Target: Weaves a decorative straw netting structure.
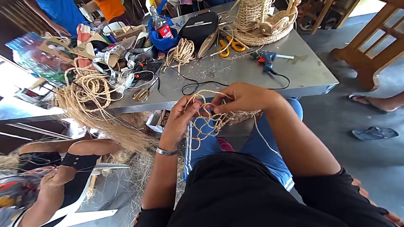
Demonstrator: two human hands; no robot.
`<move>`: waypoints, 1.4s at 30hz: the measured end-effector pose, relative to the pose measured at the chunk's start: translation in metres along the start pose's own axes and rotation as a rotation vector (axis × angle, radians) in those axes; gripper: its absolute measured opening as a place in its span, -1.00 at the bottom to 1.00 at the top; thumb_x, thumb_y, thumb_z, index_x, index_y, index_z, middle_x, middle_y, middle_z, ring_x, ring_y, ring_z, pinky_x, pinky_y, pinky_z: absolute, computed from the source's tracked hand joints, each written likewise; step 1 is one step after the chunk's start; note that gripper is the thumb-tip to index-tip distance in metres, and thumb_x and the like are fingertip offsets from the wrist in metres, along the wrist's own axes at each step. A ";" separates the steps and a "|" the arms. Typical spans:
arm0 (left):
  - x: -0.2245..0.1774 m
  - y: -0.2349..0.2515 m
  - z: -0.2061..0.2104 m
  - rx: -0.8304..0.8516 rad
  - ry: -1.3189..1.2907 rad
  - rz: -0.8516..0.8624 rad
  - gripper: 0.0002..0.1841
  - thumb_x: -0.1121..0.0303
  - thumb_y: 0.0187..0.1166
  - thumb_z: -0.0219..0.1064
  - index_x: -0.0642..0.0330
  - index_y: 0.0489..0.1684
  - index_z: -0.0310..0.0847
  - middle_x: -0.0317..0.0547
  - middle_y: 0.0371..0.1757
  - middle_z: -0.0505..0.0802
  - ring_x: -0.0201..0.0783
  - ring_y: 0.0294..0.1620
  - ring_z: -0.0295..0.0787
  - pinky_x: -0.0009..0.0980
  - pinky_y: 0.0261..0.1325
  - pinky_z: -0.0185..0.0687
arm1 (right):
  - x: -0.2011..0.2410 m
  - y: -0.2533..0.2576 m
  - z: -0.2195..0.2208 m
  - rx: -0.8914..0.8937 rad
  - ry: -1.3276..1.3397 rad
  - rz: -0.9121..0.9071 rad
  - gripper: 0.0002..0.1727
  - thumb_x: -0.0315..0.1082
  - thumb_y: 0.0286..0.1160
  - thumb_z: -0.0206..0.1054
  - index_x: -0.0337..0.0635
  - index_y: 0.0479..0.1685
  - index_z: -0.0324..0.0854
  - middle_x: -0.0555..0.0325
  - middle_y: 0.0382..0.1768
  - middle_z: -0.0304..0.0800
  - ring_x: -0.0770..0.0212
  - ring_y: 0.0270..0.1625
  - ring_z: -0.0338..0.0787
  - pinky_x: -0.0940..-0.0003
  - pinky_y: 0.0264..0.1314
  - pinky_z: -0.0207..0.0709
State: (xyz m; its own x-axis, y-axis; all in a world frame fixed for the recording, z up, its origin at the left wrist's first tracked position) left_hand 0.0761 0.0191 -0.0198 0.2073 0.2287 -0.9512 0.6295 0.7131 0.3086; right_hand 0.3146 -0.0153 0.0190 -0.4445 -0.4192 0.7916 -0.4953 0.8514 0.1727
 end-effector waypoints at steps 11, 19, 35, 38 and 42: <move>-0.002 -0.005 0.013 -0.050 0.008 -0.001 -0.63 0.49 0.56 0.39 0.09 0.34 0.59 -0.24 -0.09 0.81 -0.42 -0.17 0.77 -0.49 -0.08 0.76 | 0.023 0.003 0.020 -0.465 -0.100 -0.066 -0.87 -0.29 0.55 0.45 -0.13 -0.23 0.85 0.31 -0.44 0.88 0.55 -0.41 0.79 0.56 -0.26 0.69; -0.006 -0.002 0.011 -0.111 0.136 -0.008 -0.71 0.47 0.61 0.33 0.12 0.26 0.62 -0.26 -0.15 0.79 -0.45 -0.29 0.74 -0.52 -0.21 0.74 | 0.017 0.009 0.022 -0.514 -0.041 -0.044 -0.87 -0.33 0.58 0.42 -0.18 -0.16 0.83 0.26 -0.40 0.89 0.50 -0.38 0.82 0.51 -0.22 0.73; 0.006 -0.011 -0.029 -0.371 0.224 -0.065 -0.80 0.38 0.74 0.24 0.09 0.14 0.74 -0.27 -0.33 0.80 -0.51 -0.53 0.59 -0.66 -0.50 0.49 | -0.016 -0.070 -0.060 -0.381 -0.591 0.272 -0.67 -0.20 0.67 0.37 -0.34 -0.17 0.86 -0.32 -0.09 0.81 -0.31 0.07 0.78 -0.41 0.20 0.52; 0.010 -0.005 -0.011 -0.309 0.125 -0.113 -0.80 0.35 0.76 0.24 0.13 0.14 0.73 -0.28 -0.37 0.77 -0.51 -0.52 0.58 -0.64 -0.46 0.53 | 0.006 -0.047 -0.056 -0.683 -0.480 0.231 -0.59 -0.10 0.74 0.27 -0.32 -0.11 0.81 -0.12 -0.23 0.85 -0.01 -0.16 0.86 -0.11 0.05 0.69; 0.009 0.002 0.011 -0.297 0.045 -0.080 -0.76 0.29 0.79 0.21 0.15 0.15 0.74 -0.23 -0.22 0.84 -0.48 -0.39 0.70 -0.60 -0.31 0.66 | 0.014 -0.003 -0.016 -0.657 0.027 -0.032 -0.73 -0.25 0.70 0.32 -0.30 0.00 0.79 0.11 -0.16 0.91 0.31 -0.13 0.92 0.29 0.09 0.86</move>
State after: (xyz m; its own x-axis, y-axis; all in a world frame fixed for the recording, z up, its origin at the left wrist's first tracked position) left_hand 0.0870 0.0150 -0.0273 0.1283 0.1887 -0.9736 0.3946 0.8909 0.2247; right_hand 0.3215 -0.0184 0.0392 -0.4138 -0.4471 0.7930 0.0548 0.8573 0.5119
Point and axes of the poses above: each hand's wrist, its own y-axis towards the middle knuckle, its own z-axis out of the palm, x = y × z, the point moved 2 cm from there along y, towards the middle knuckle
